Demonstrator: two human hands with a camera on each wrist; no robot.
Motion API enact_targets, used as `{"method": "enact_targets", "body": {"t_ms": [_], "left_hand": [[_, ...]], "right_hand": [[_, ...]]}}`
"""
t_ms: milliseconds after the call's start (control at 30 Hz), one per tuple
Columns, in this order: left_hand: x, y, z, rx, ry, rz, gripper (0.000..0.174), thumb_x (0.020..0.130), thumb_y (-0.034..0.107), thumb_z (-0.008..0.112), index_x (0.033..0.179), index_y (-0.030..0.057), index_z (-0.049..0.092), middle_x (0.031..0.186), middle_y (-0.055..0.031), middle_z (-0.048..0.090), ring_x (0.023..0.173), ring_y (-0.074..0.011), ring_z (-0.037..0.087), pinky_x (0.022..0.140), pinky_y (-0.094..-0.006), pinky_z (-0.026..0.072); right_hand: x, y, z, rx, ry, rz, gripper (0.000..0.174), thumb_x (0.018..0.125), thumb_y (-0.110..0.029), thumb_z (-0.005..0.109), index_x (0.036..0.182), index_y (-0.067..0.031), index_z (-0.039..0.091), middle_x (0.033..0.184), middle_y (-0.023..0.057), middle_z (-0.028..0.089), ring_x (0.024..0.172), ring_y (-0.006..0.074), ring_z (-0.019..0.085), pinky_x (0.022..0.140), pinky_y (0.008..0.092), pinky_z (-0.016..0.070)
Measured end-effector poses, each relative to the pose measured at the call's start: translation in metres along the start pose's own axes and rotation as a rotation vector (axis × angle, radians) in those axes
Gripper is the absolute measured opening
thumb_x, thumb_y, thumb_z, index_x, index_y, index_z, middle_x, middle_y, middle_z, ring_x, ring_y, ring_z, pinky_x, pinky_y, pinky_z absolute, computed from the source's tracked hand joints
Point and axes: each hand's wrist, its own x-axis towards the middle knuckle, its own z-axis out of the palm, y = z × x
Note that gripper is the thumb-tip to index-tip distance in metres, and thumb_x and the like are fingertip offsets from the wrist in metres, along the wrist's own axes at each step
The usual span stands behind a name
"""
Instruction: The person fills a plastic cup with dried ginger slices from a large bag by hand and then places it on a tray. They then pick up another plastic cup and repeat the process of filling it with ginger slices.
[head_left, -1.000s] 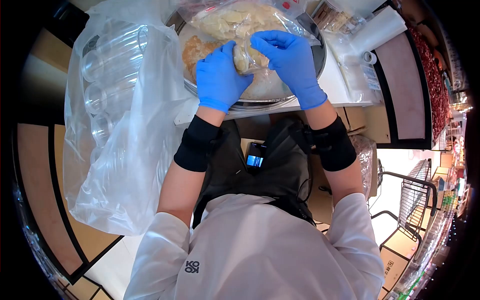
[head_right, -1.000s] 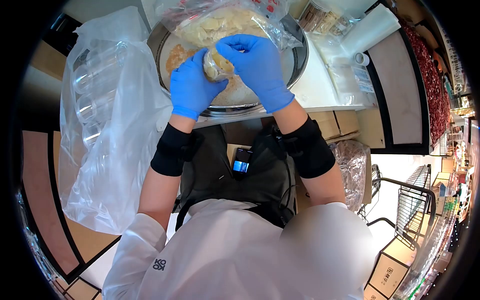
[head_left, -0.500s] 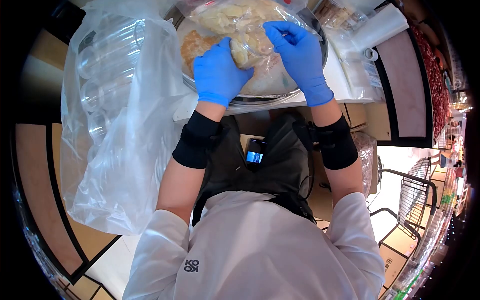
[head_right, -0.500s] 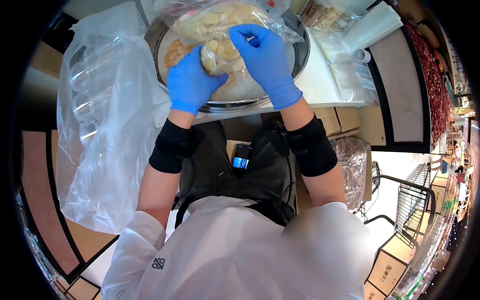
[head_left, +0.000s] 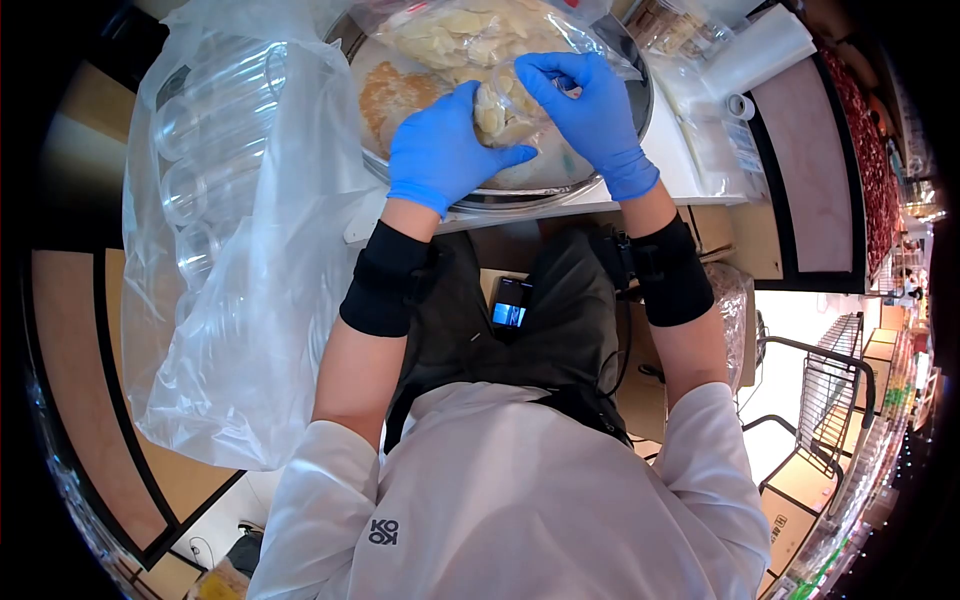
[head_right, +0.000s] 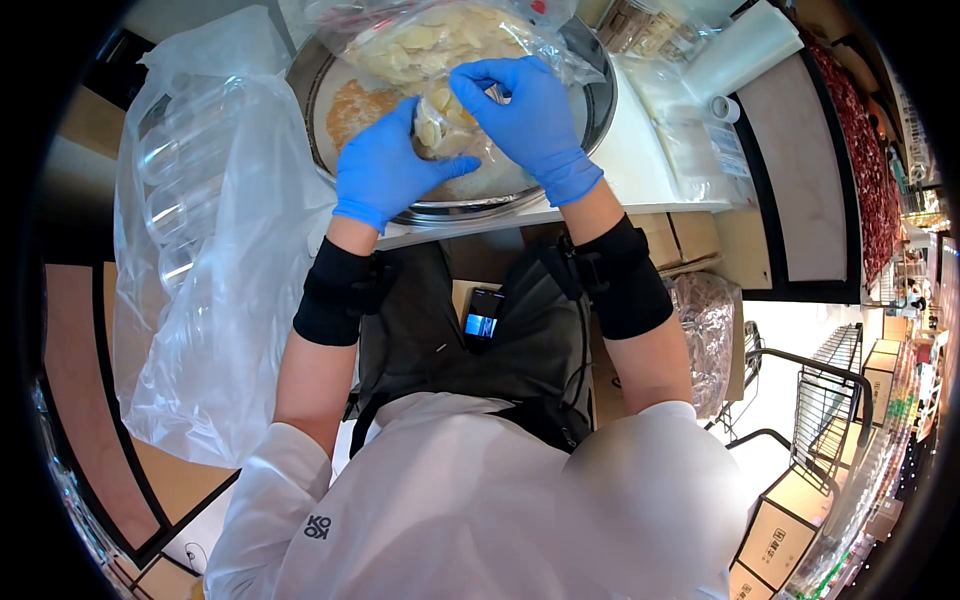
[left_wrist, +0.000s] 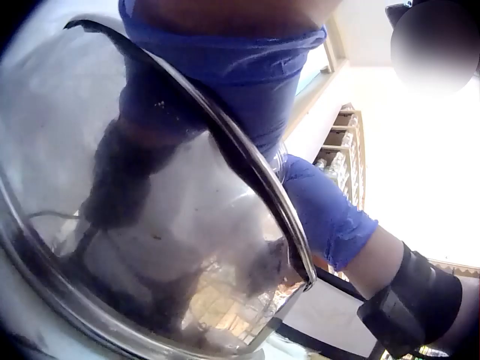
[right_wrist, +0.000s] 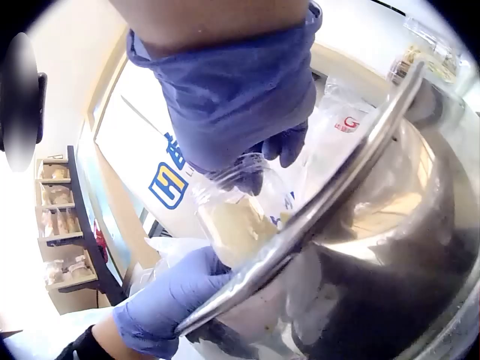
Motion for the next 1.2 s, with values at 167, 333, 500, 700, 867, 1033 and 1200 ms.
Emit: {"method": "enact_targets", "body": {"t_ms": [167, 333, 500, 700, 867, 1033, 1200], "left_hand": [[-0.004, -0.008, 0.007, -0.169, 0.351, 0.118, 0.065, 0.068, 0.053, 0.079, 0.106, 0.0033, 0.061, 0.099, -0.0167, 0.067, 0.086, -0.0330, 0.066, 0.075, -0.0402, 0.0524], [-0.050, 0.009, 0.003, -0.257, 0.630, 0.420, 0.014, 0.076, 0.010, 0.071, 0.087, 0.0055, 0.063, 0.076, -0.0080, 0.062, 0.065, -0.0212, 0.060, 0.060, -0.0331, 0.0464], [-0.090, 0.039, 0.045, -0.269, 0.350, 0.589, 0.016, 0.073, 0.014, 0.070, 0.070, 0.0140, 0.054, 0.062, -0.0033, 0.054, 0.055, -0.0229, 0.055, 0.051, -0.0333, 0.0441], [-0.116, -0.036, 0.131, -0.046, -0.533, 0.194, 0.019, 0.078, 0.027, 0.069, 0.075, 0.0102, 0.060, 0.074, -0.0112, 0.065, 0.069, -0.0307, 0.064, 0.062, -0.0406, 0.0503], [-0.131, -0.076, 0.169, 0.037, -0.765, 0.086, 0.024, 0.074, 0.034, 0.072, 0.082, 0.0120, 0.066, 0.083, -0.0115, 0.068, 0.080, -0.0318, 0.066, 0.071, -0.0430, 0.0519], [-0.131, -0.075, 0.180, 0.161, -0.822, 0.064, 0.034, 0.069, 0.040, 0.075, 0.085, 0.0113, 0.067, 0.087, -0.0114, 0.069, 0.082, -0.0320, 0.066, 0.074, -0.0431, 0.0524], [-0.128, -0.069, 0.184, 0.298, -0.880, 0.134, 0.047, 0.064, 0.048, 0.078, 0.088, 0.0081, 0.068, 0.089, -0.0133, 0.069, 0.085, -0.0311, 0.067, 0.074, -0.0428, 0.0530]], "right_hand": [[-0.014, 0.017, 0.013, 0.119, 0.126, -0.002, 0.017, 0.086, -0.021, 0.069, 0.097, -0.0084, 0.073, 0.080, 0.0045, 0.067, 0.070, 0.0169, 0.057, 0.068, 0.0298, 0.0468], [-0.017, 0.008, 0.019, 0.050, 0.194, -0.077, 0.016, 0.087, -0.020, 0.067, 0.097, -0.0082, 0.071, 0.081, 0.0043, 0.066, 0.071, 0.0170, 0.056, 0.068, 0.0296, 0.0462], [-0.015, 0.016, 0.024, -0.039, 0.089, -0.263, 0.016, 0.088, -0.020, 0.066, 0.097, -0.0074, 0.070, 0.092, 0.0067, 0.067, 0.083, 0.0238, 0.062, 0.075, 0.0327, 0.0493], [-0.020, 0.004, 0.024, -0.006, 0.073, -0.188, 0.016, 0.088, -0.020, 0.065, 0.097, -0.0064, 0.069, 0.098, 0.0083, 0.066, 0.089, 0.0269, 0.063, 0.080, 0.0356, 0.0505], [-0.021, 0.005, 0.025, -0.003, 0.079, -0.170, 0.017, 0.089, -0.021, 0.065, 0.095, -0.0064, 0.068, 0.097, 0.0089, 0.066, 0.085, 0.0273, 0.064, 0.075, 0.0343, 0.0517], [-0.021, 0.002, 0.024, -0.012, 0.093, -0.170, 0.018, 0.090, -0.024, 0.064, 0.094, -0.0072, 0.068, 0.095, 0.0085, 0.065, 0.082, 0.0268, 0.065, 0.072, 0.0332, 0.0523], [-0.023, -0.005, 0.021, -0.008, 0.024, -0.089, 0.014, 0.089, -0.014, 0.064, 0.098, -0.0035, 0.068, 0.100, 0.0090, 0.065, 0.090, 0.0239, 0.064, 0.081, 0.0313, 0.0507]]}}
